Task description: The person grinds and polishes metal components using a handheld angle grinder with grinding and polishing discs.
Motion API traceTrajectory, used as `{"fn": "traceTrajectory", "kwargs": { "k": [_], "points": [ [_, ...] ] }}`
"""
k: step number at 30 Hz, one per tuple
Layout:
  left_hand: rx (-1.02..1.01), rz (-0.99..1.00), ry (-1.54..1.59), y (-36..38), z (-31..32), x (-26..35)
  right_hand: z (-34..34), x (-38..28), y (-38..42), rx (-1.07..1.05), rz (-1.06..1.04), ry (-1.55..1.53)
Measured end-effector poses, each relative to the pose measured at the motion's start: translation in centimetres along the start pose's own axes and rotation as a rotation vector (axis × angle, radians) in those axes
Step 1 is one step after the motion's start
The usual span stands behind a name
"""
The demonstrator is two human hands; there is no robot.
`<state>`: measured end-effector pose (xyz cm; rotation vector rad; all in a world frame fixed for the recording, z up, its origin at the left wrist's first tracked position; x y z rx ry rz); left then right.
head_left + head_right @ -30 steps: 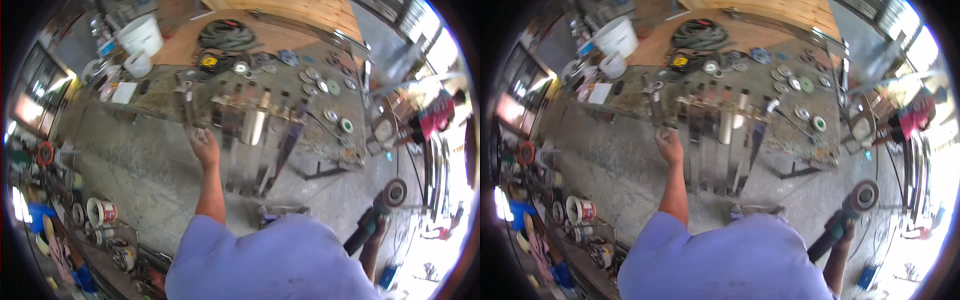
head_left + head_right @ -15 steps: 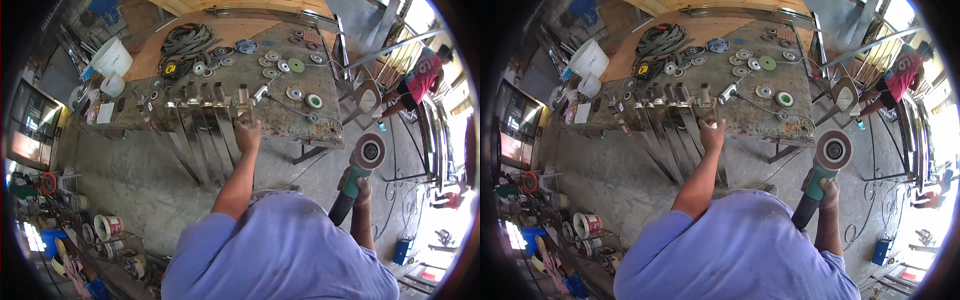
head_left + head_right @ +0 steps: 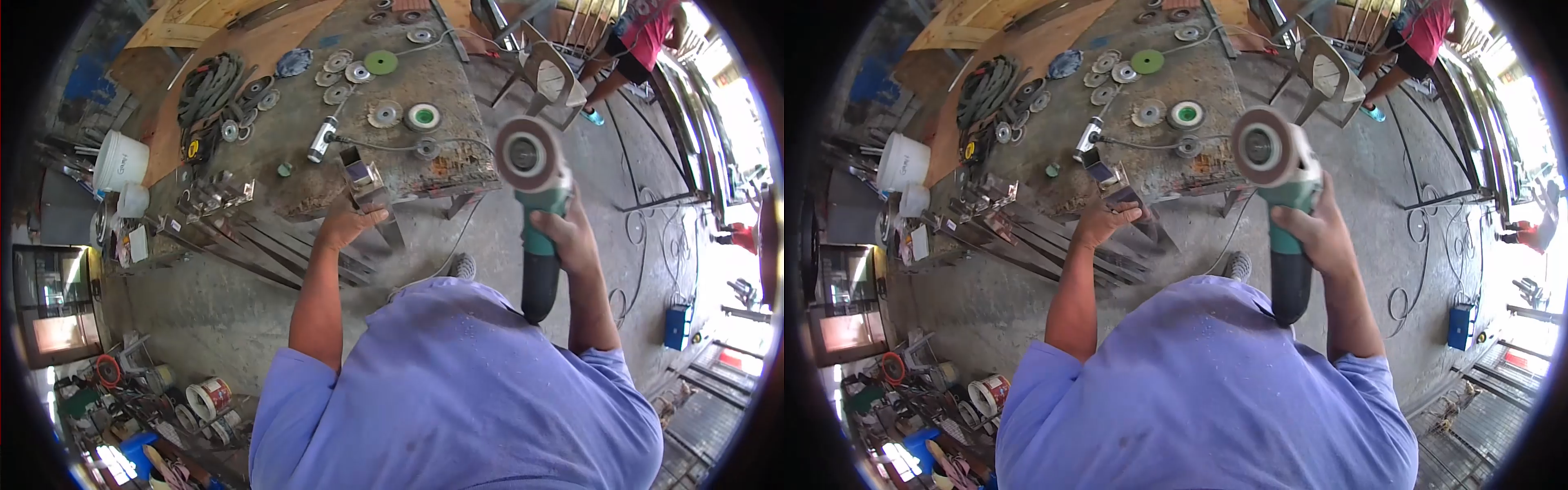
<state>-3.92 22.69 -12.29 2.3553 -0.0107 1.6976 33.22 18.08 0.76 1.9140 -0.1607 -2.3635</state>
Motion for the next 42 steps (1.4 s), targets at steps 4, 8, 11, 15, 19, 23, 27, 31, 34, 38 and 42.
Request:
{"fn": "traceTrajectory", "kwargs": {
  "k": [4,8,11,15,19,23,27,31,34,38,42],
  "points": [
    [-0.034,0.03,-0.279,-2.6,0.2,-1.6,1.8,1.2,-1.9,-0.092,0.083,0.114],
    [-0.147,0.147,-0.444,-3.9,1.4,-1.0,3.3,2.8,-3.0,-0.172,0.172,0.245],
    [-0.201,-0.007,-0.574,-4.5,2.1,-3.8,5.0,3.1,-3.7,-0.2,0.222,0.304],
    [-0.212,0.084,-0.69,-5.4,2.4,-7.6,7.1,3.4,-4.9,-0.199,0.224,0.356],
    [-0.167,0.214,-0.808,-5.9,2.5,-8.9,9.5,3.0,-5.6,-0.185,0.27,0.422],
    [-0.162,0.207,-0.953,-5.8,2.6,-9.9,11.4,3.2,-6.7,-0.19,0.287,0.513],
    [-0.081,0.272,-0.896,-6.0,2.7,-10.8,12.8,3.1,-7.5,-0.185,0.315,0.58],
    [-0.034,0.272,-0.905,-6.1,2.7,-11.9,13.3,3.5,-8.1,-0.167,0.324,0.605],
    [0.016,0.322,-0.922,-6.3,2.8,-12.6,13.5,3.1,-8.1,-0.193,0.316,0.633],
    [0.036,0.366,-0.916,-6.4,2.9,-13.0,13.2,3.8,-7.1,-0.197,0.322,0.586],
    [0.012,0.364,-0.904,-6.5,3.2,-13.4,13.2,4.5,-6.9,-0.146,0.339,0.548]
  ]
}}
Point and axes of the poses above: each hand's wrist, its own y-axis away from the middle knuckle, its own z-axis out of the palm, x = y × z, the point moved 8 cm from there along -y, towards the middle knuckle, and after that the axes turned 11 degrees about -y, right-handed, at the moved point
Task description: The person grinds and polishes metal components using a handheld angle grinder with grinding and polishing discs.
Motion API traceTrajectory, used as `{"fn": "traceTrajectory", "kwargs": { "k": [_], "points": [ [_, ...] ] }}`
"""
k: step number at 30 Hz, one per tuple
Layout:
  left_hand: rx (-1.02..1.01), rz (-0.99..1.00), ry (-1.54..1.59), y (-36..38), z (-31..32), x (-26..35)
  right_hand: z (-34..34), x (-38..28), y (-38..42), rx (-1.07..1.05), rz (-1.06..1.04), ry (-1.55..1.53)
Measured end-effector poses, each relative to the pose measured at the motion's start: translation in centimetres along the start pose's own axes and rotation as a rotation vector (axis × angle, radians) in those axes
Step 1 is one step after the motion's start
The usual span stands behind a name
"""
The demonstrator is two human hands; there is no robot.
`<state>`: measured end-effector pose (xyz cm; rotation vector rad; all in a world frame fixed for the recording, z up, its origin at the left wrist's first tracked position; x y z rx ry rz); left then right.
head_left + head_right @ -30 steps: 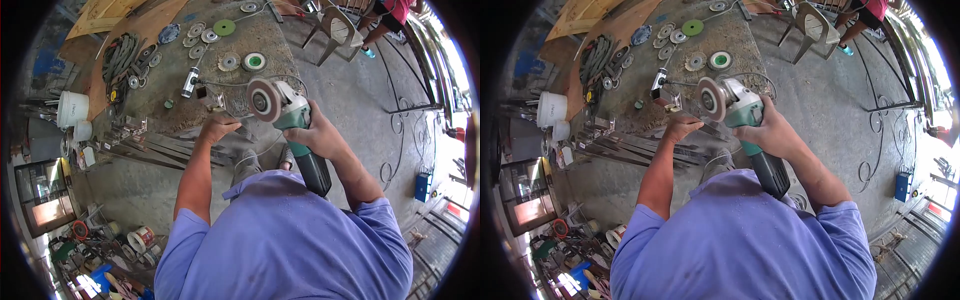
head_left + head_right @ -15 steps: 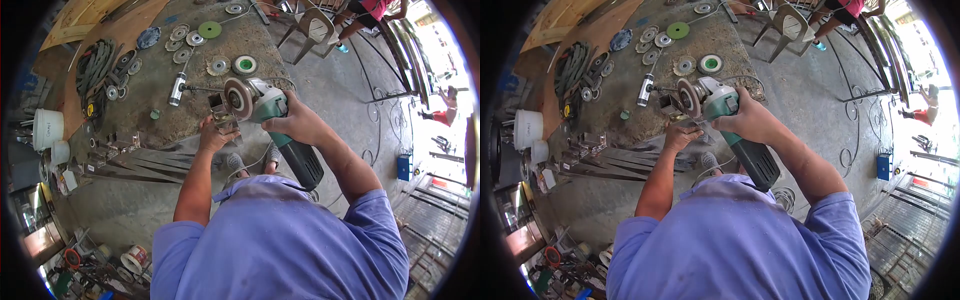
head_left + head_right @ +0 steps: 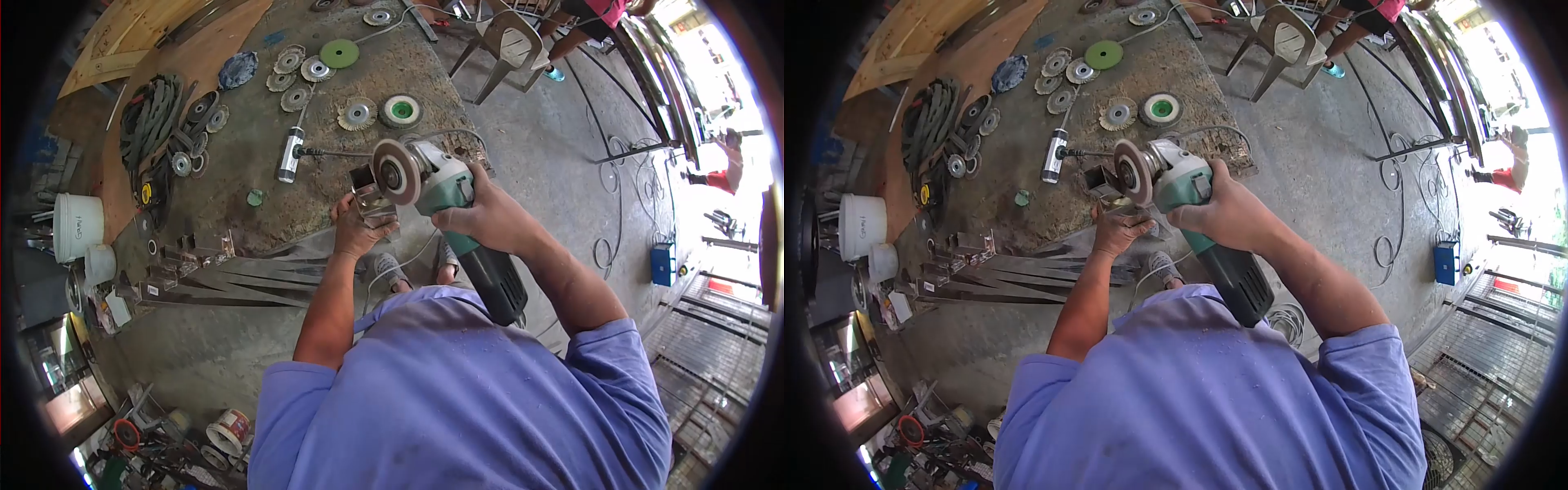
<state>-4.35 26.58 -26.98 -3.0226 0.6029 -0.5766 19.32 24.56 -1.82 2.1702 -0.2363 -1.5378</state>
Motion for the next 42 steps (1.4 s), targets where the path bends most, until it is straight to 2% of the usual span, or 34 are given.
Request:
{"fn": "traceTrajectory", "kwargs": {
  "k": [4,7,13,16,18,19,21,22,24,30,32,34,38,42],
  "points": [
    [-0.034,0.006,0.094,-0.2,-0.6,0.6,0.1,-0.5,0.5,0.027,0.063,-0.006],
    [-0.06,0.018,-0.001,-0.1,-1.3,1.2,0.3,0.7,1.6,-0.004,0.057,-0.035],
    [-0.258,0.024,0.076,0.2,-0.6,1.4,0.4,1.0,0.7,-0.019,0.152,-0.053],
    [-0.123,0.084,0.196,-0.2,-0.3,1.1,0.5,2.1,1.3,-0.012,0.064,-0.091],
    [-0.183,0.088,0.146,0.1,1.1,0.3,0.6,2.5,0.9,-0.015,0.063,-0.093],
    [-0.316,0.069,0.016,0.0,0.1,1.1,0.6,2.7,0.8,-0.017,0.064,-0.096],
    [-0.339,0.066,-0.042,0.1,-0.2,1.3,0.3,1.2,1.0,-0.04,0.162,-0.086],
    [-0.231,0.081,0.034,0.2,0.0,1.0,0.1,0.6,1.2,-0.049,0.207,-0.079],
    [-0.145,0.094,0.057,0.0,0.0,0.8,0.2,1.6,1.6,-0.014,0.132,-0.065],
    [-0.052,0.055,-0.068,-0.1,-1.5,1.5,-0.7,0.4,0.0,-0.016,0.014,0.067],
    [-0.105,0.041,-0.083,-0.1,0.8,-0.1,-1.6,-1.1,-1.0,0.009,-0.048,0.16],
    [-0.146,0.008,-0.119,-0.2,-0.3,0.6,-2.7,-2.6,-1.6,0.057,-0.104,0.268],
    [-0.139,0.032,-0.044,-0.2,0.2,0.3,-3.8,-2.6,-1.7,0.037,-0.179,0.137],
    [-0.112,0.063,-0.013,-0.2,0.9,0.0,-2.7,-2.7,-1.8,-0.04,-0.147,0.226]
  ]
}}
Point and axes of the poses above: each hand's wrist, its own y-axis away from the middle knuckle, its own z-axis out of the palm, x = y × z, the point moved 8 cm from there along -y, towards the middle knuckle, and after that the axes turned 11 degrees about -y, right-handed, at the moved point
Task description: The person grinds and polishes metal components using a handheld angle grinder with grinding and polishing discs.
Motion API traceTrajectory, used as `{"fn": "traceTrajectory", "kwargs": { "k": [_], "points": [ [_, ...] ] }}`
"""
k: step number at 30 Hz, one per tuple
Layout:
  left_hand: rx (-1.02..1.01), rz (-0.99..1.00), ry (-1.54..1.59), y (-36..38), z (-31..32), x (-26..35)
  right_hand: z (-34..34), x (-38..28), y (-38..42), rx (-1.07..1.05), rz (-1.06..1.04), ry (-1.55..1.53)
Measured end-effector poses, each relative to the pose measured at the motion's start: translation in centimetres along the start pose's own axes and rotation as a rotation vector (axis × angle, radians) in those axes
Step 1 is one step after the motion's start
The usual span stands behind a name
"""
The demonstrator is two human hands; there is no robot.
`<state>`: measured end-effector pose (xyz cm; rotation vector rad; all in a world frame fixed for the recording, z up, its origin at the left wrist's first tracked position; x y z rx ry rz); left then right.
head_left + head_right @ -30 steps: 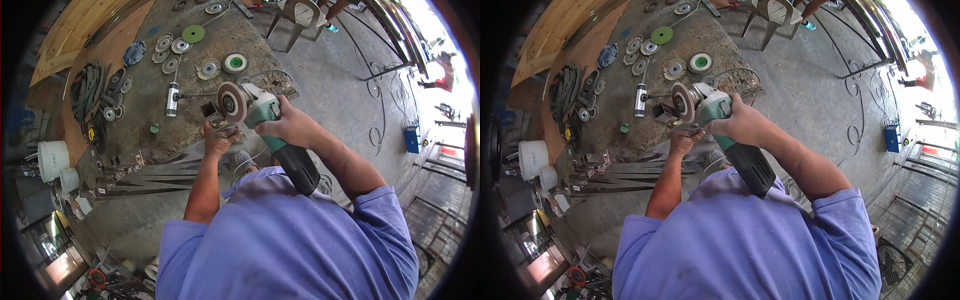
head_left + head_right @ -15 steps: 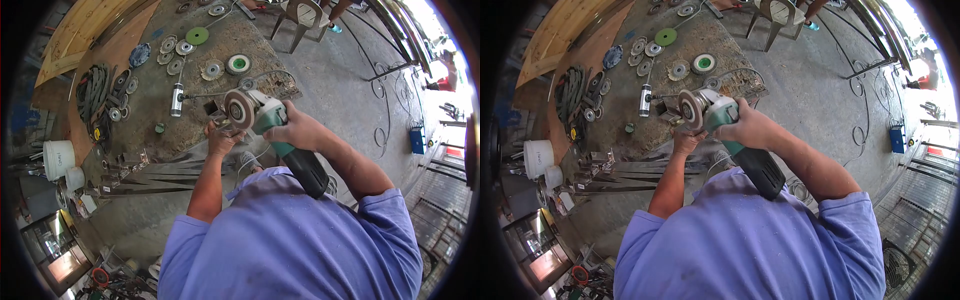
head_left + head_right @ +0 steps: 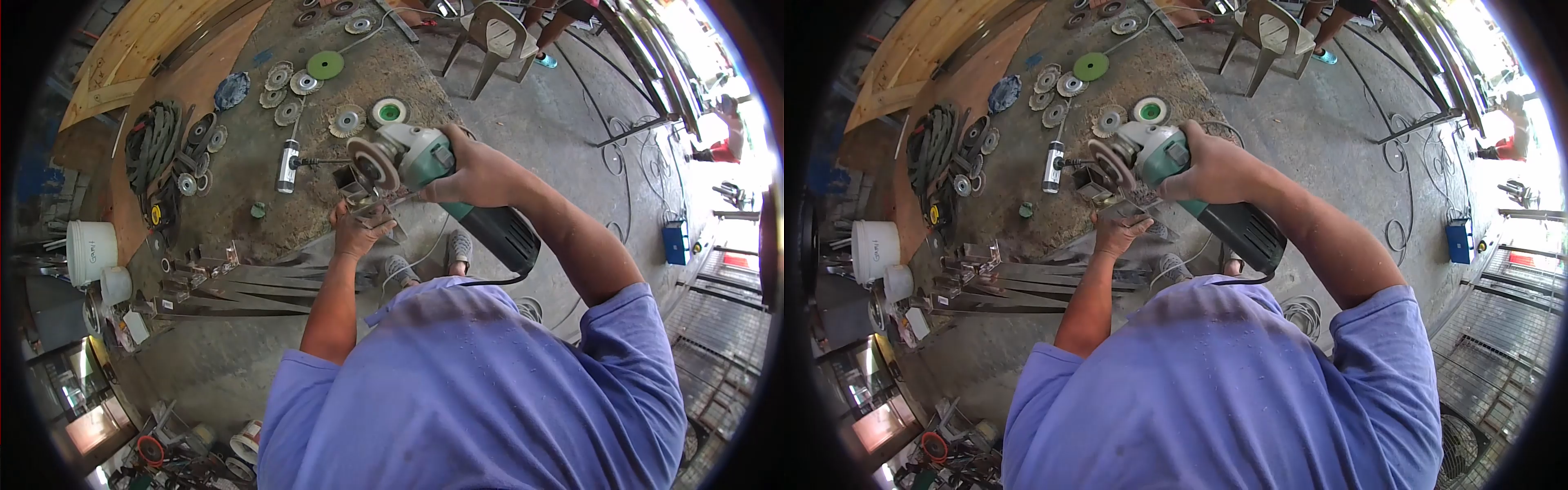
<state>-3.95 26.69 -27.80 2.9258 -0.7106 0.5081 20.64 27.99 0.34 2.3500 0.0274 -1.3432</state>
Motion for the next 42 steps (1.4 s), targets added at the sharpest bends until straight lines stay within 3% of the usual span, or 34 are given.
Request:
{"fn": "traceTrajectory", "kwargs": {
  "k": [6,17,42],
  "points": [
    [-0.057,-0.07,-0.052,0.1,-1.6,0.9,0.4,0.2,-1.1,-0.049,-0.013,0.01],
    [0.062,-0.108,0.021,0.0,-2.1,0.6,0.7,1.5,-0.4,-0.113,0.074,0.031],
    [0.199,-0.118,-0.018,0.0,-3.6,1.5,2.6,2.3,3.0,0.016,0.069,-0.183]
  ]
}}
Point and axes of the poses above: each hand's wrist, its own y-axis away from the middle knuckle, its own z-axis out of the palm, x = y × z, the point moved 8 cm from there along -y, towards the middle knuckle, and after that the axes turned 11 degrees about -y, right-handed, at the moved point
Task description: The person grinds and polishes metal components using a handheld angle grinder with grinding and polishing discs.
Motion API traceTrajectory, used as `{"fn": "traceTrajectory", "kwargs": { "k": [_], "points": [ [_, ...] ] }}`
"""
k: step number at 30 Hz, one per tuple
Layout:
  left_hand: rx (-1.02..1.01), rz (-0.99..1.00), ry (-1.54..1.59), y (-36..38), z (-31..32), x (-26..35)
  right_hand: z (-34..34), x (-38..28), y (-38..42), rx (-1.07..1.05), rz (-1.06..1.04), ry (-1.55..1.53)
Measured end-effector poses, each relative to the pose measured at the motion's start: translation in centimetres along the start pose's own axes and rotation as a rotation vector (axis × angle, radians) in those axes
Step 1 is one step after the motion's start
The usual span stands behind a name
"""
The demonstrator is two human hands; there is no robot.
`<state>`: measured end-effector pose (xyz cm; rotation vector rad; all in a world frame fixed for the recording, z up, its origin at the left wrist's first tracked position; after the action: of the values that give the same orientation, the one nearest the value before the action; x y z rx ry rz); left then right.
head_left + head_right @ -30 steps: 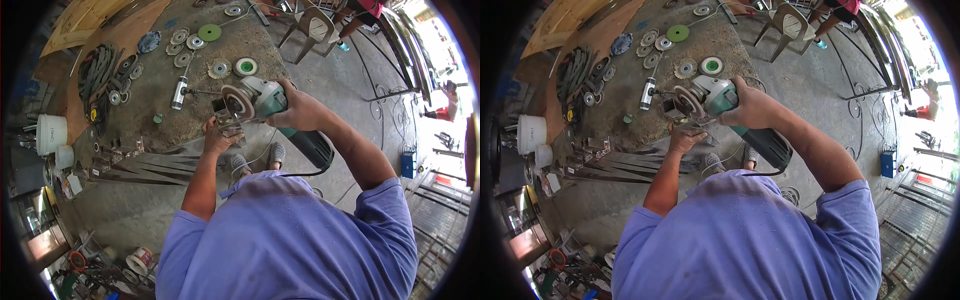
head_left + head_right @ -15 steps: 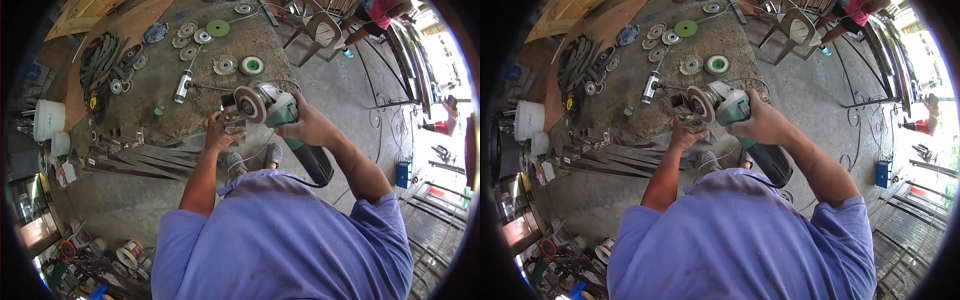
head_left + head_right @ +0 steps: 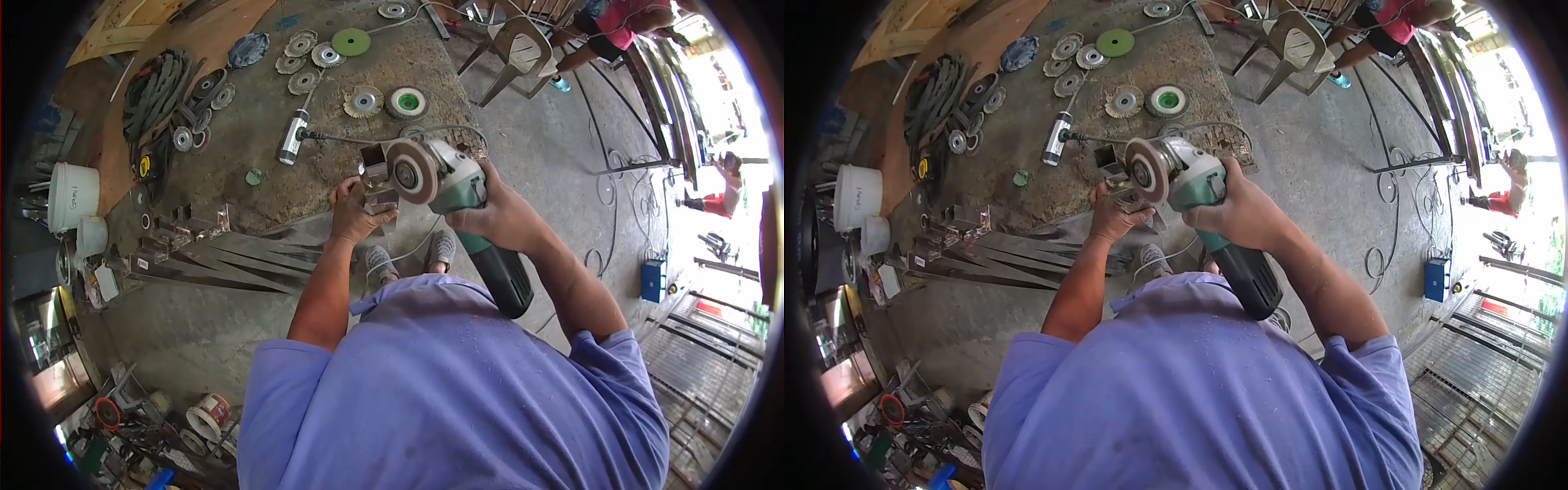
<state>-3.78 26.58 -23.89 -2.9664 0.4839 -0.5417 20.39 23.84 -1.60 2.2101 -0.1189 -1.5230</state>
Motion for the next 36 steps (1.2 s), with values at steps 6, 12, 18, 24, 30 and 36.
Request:
{"fn": "traceTrajectory", "kwargs": {
  "k": [6,12,18,24,30,36],
  "points": [
    [-0.032,0.002,0.034,-0.1,1.8,-1.2,0.1,0.0,-0.7,0.046,0.048,0.012],
    [-0.028,-0.007,0.001,0.0,1.6,-1.0,-0.1,0.4,-0.7,0.025,0.004,-0.007],
    [-0.065,0.069,-0.043,0.1,2.7,-1.6,-2.9,-2.4,-3.2,0.101,-0.07,0.161],
    [-0.175,0.051,-0.008,0.4,2.9,-1.6,-1.9,-2.2,-2.2,-0.031,-0.073,0.09],
    [-0.183,0.03,0.025,0.5,2.8,-1.4,-1.7,-1.8,-4.1,-0.053,-0.057,0.155],
    [-0.155,-0.008,0.013,0.7,2.8,-1.6,-1.5,-1.5,-3.0,-0.079,-0.072,0.133]
  ]
}}
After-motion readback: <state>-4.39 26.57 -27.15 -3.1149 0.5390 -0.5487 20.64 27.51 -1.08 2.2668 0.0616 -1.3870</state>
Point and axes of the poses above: each hand's wrist, its own y-axis away from the middle knuckle, its own z-axis out of the palm, x = y × z, the point moved 8 cm from there along -y, towards the middle knuckle, and after that the axes turned 11 degrees about -y, right-handed, at the moved point
